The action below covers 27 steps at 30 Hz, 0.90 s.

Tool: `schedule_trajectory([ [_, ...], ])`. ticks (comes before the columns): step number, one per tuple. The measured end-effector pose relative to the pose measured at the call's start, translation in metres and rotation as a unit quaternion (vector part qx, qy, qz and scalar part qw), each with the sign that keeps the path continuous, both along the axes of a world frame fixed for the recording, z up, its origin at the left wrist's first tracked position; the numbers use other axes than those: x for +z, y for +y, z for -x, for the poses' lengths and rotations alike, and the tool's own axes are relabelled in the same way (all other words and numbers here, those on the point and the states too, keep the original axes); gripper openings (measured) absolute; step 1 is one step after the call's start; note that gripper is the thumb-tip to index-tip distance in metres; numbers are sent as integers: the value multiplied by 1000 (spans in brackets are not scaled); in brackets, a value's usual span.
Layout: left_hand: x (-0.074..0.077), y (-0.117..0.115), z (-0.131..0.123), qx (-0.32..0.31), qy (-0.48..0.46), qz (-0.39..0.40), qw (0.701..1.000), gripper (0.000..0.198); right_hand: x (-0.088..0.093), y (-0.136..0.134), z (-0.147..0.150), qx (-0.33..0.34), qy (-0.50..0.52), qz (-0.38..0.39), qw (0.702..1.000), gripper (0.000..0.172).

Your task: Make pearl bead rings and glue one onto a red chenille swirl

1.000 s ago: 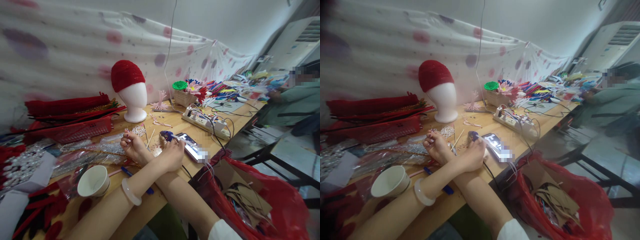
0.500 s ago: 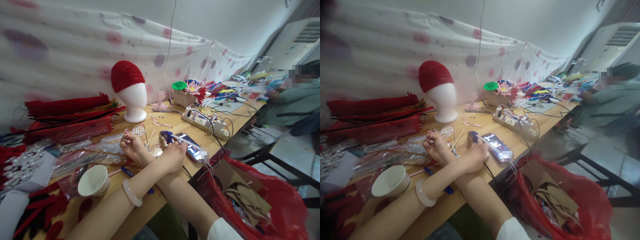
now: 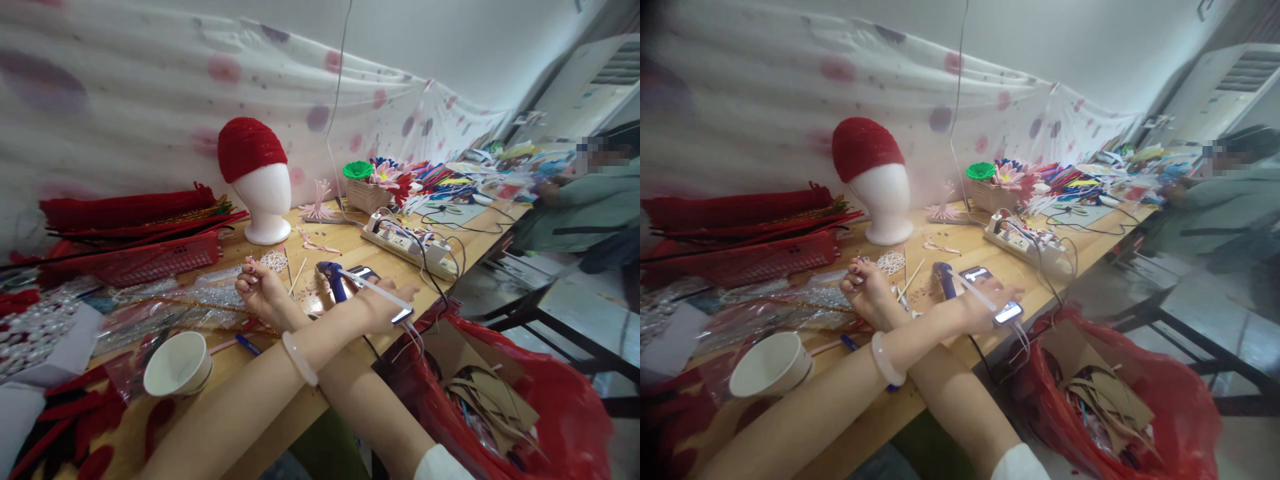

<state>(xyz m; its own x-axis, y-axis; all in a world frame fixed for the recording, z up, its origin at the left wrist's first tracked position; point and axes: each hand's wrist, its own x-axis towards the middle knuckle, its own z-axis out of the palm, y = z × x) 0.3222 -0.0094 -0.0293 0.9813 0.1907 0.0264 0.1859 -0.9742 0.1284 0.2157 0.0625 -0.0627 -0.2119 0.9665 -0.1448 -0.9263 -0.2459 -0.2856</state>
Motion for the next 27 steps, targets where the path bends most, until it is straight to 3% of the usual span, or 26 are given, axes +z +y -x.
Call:
schedule_trajectory([
  [5,-11,-37,36,-66,-9,2,998,41,0,-1,1,0,3,-5,1000,27],
  [8,-16,-58,43,-71,-19,5,997,28,0,0,2,-2,2,-6,1000,27],
  [10,-19,-71,40,-53,-23,9,998,27,-1,0,2,0,-1,-8,1000,25],
  [14,-29,-90,22,28,-26,0,999,47,-5,1,3,2,-8,-6,1000,25],
  [19,-39,-95,7,74,-23,-22,997,62,-5,2,3,6,-14,-7,1000,24],
  [27,-40,-91,7,77,-9,-20,997,71,-6,1,3,11,-19,-14,1000,24],
])
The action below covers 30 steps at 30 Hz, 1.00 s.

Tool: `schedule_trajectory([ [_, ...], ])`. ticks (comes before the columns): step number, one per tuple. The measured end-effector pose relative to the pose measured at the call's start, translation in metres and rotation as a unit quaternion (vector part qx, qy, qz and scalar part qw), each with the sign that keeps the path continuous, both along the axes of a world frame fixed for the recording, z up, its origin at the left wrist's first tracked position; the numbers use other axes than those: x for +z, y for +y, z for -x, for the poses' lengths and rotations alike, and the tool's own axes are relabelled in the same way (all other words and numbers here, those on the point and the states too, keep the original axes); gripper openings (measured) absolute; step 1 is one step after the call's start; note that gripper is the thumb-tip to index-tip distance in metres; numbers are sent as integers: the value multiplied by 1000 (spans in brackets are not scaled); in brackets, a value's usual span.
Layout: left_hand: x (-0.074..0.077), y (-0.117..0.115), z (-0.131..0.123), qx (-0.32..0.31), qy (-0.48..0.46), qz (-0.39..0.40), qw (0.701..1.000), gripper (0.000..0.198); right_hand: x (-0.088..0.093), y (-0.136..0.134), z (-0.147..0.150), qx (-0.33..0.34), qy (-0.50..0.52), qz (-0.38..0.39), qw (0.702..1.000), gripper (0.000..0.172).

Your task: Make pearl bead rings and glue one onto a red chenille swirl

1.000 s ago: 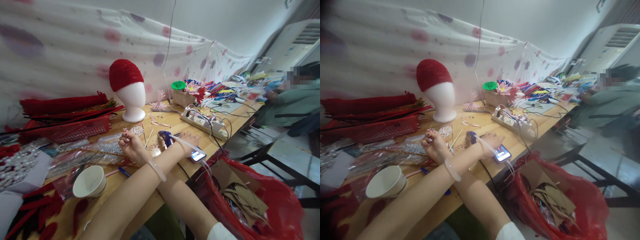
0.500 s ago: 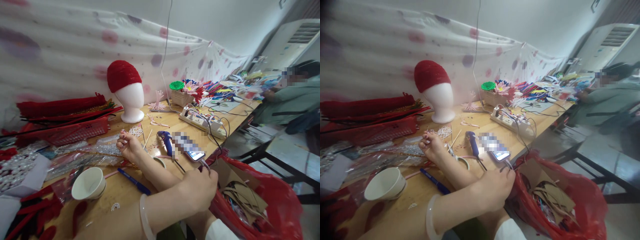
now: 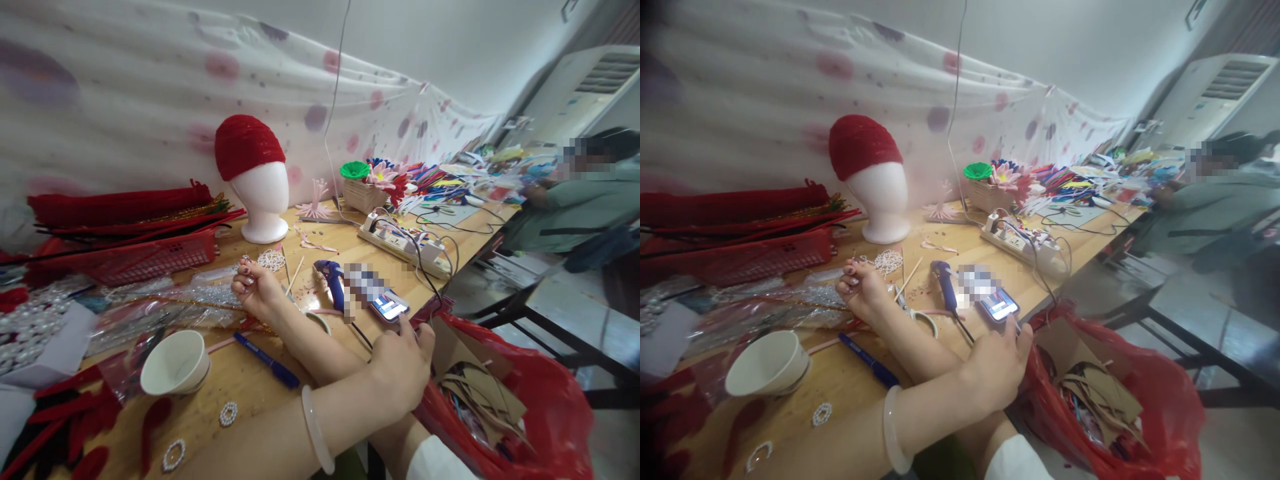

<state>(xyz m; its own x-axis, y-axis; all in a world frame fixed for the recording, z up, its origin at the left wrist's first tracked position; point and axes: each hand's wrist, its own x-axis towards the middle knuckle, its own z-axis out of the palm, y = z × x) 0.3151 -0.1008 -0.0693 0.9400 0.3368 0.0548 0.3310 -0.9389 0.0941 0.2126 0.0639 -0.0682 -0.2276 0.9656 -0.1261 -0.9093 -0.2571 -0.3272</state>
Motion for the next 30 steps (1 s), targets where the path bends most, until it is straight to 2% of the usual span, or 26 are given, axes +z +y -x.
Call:
schedule_trajectory([
  [10,5,10,-1,40,7,25,999,74,-3,1,1,5,0,-4,1000,23],
  [15,10,11,1,41,-29,37,998,74,0,-1,1,4,-1,-1,1000,24],
  [20,17,12,5,50,-75,46,995,58,2,-2,1,3,-7,3,1000,20],
  [26,17,22,0,50,-88,25,995,40,2,-3,1,1,-7,10,1000,20],
  [30,24,41,-8,61,-66,4,996,43,0,-2,0,-3,-5,8,1000,21],
])
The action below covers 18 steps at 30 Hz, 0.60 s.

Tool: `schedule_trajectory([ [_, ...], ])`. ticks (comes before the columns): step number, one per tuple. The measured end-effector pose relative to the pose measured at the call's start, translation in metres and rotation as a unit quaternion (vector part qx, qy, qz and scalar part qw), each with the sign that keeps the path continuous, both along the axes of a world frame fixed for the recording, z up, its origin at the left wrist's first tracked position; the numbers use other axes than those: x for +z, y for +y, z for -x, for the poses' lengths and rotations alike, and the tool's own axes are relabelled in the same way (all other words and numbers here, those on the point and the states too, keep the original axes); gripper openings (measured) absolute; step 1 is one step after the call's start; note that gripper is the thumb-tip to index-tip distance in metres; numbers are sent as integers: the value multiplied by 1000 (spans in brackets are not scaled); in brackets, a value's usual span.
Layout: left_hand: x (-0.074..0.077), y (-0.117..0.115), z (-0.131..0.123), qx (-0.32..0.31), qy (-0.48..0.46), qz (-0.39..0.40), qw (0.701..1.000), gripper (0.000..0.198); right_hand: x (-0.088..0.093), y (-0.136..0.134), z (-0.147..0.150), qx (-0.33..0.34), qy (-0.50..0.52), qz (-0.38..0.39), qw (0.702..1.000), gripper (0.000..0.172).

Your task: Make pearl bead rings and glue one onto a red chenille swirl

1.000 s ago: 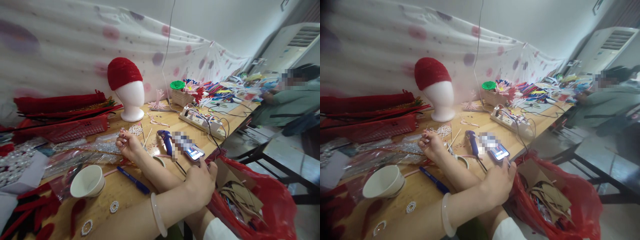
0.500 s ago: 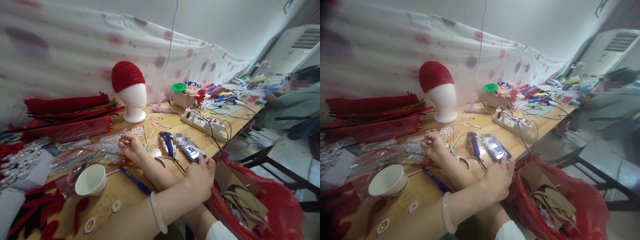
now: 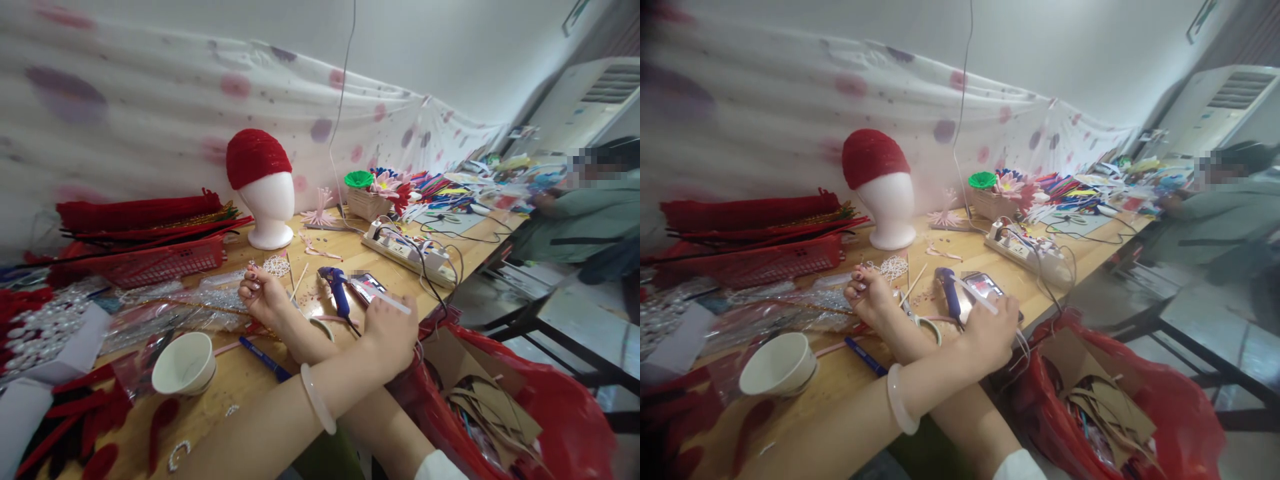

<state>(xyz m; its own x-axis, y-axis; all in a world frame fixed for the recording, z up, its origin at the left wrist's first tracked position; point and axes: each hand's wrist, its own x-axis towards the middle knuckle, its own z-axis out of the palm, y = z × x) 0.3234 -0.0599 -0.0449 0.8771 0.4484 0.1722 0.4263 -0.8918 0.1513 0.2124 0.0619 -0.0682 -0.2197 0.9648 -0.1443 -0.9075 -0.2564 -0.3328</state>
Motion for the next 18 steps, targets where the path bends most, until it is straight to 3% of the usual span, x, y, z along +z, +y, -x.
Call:
schedule_trajectory([
  [4,6,13,1,22,33,-3,999,55,-1,1,-1,1,4,-5,1000,21],
  [8,3,13,6,11,45,-1,999,46,1,-1,-1,3,4,0,1000,21],
  [13,-2,-8,5,-42,22,4,999,43,6,-3,0,-1,2,6,1000,21],
  [18,16,-37,26,-120,-3,18,993,28,7,-3,0,-8,-6,18,1000,23],
])
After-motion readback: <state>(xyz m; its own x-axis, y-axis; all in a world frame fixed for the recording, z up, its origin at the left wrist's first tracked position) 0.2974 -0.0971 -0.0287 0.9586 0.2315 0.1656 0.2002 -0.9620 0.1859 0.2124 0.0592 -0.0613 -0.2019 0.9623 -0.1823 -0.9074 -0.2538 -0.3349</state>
